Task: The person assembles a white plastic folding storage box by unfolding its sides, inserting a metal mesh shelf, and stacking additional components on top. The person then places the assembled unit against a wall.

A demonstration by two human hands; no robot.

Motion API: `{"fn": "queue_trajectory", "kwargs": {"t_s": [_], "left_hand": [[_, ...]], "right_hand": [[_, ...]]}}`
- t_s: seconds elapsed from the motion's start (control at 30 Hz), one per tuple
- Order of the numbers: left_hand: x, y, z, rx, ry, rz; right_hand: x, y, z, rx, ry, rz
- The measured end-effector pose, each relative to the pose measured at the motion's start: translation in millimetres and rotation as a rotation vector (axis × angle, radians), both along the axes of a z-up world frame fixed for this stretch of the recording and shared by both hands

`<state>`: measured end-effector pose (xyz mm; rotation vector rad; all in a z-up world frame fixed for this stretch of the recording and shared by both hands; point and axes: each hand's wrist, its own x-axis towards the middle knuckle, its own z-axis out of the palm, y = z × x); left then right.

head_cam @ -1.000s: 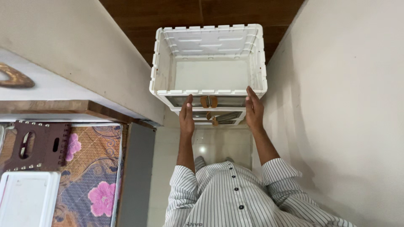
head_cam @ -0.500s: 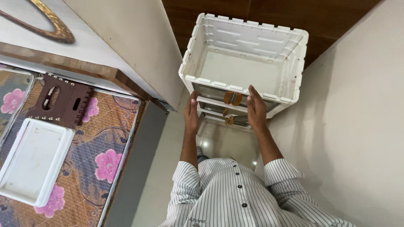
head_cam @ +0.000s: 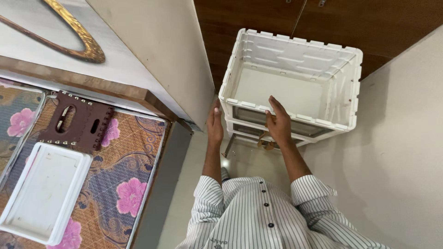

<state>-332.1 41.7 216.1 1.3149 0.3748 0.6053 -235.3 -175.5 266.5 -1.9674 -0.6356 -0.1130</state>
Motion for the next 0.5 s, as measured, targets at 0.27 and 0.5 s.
{"fn": "queue_trajectory", "kwargs": {"t_s": [0.27,0.5], "left_hand": [[19.7,27.5,9.0,-0.139,-0.01,-0.108],[23.8,44.9,17.2,-0.127,-0.064,-0.209]], "right_hand": [[3.5,48.0,-8.3,-0.129,-0.172,0.034],[1.6,65.5,-15.1,-0.191,-0.196,-0.02]]}}
